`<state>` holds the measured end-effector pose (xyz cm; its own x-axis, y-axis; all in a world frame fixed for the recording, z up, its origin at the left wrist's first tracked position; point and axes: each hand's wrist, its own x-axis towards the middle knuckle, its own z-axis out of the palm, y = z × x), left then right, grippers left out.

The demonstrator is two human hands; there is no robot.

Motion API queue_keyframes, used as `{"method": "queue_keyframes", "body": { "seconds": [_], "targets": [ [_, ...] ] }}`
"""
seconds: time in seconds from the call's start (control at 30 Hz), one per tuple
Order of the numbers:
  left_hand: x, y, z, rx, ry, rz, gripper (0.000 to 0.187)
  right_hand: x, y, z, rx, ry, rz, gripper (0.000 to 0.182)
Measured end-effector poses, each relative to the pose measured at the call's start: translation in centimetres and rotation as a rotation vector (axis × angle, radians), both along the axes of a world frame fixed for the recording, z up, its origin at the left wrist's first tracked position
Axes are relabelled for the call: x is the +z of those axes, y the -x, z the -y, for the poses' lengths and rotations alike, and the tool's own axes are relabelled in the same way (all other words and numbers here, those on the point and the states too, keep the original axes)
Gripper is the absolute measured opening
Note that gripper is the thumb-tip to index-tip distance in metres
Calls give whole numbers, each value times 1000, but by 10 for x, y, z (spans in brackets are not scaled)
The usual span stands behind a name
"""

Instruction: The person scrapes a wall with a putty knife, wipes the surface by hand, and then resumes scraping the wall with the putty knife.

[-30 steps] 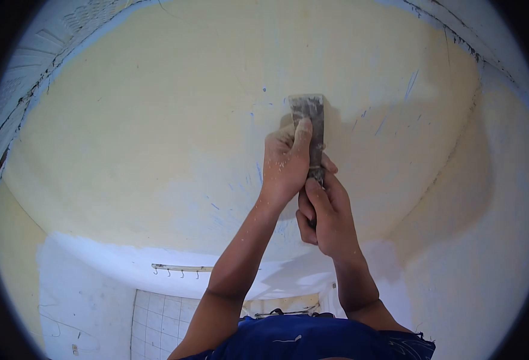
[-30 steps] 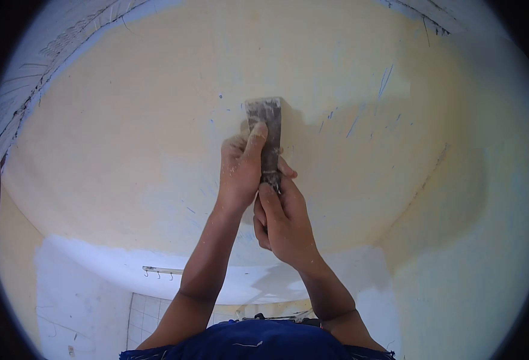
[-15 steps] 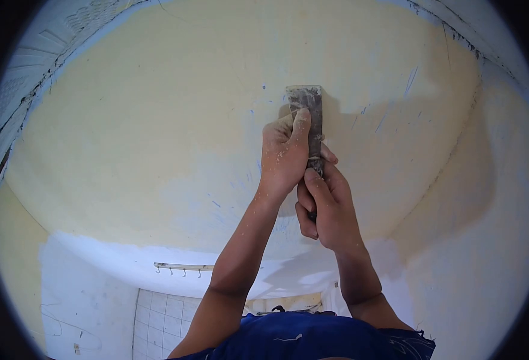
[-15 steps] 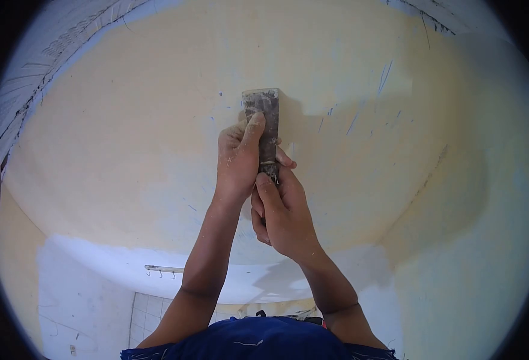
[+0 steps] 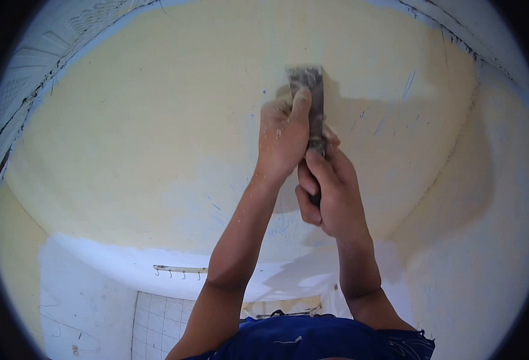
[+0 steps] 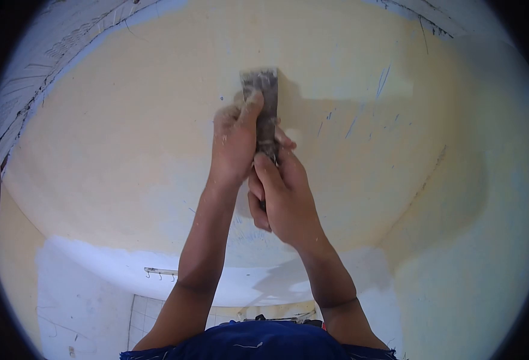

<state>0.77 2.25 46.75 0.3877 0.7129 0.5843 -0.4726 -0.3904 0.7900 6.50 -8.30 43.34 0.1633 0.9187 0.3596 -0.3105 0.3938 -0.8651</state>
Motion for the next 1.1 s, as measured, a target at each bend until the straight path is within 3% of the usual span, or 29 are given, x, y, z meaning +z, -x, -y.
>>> {"method": "queue_keyframes", "body": {
  "seconds": [1.1],
  "targets": [
    [18, 3, -4, -2, -60, -26, 37, 4, 0, -12, -17, -79, -3, 20]
  ]
}}
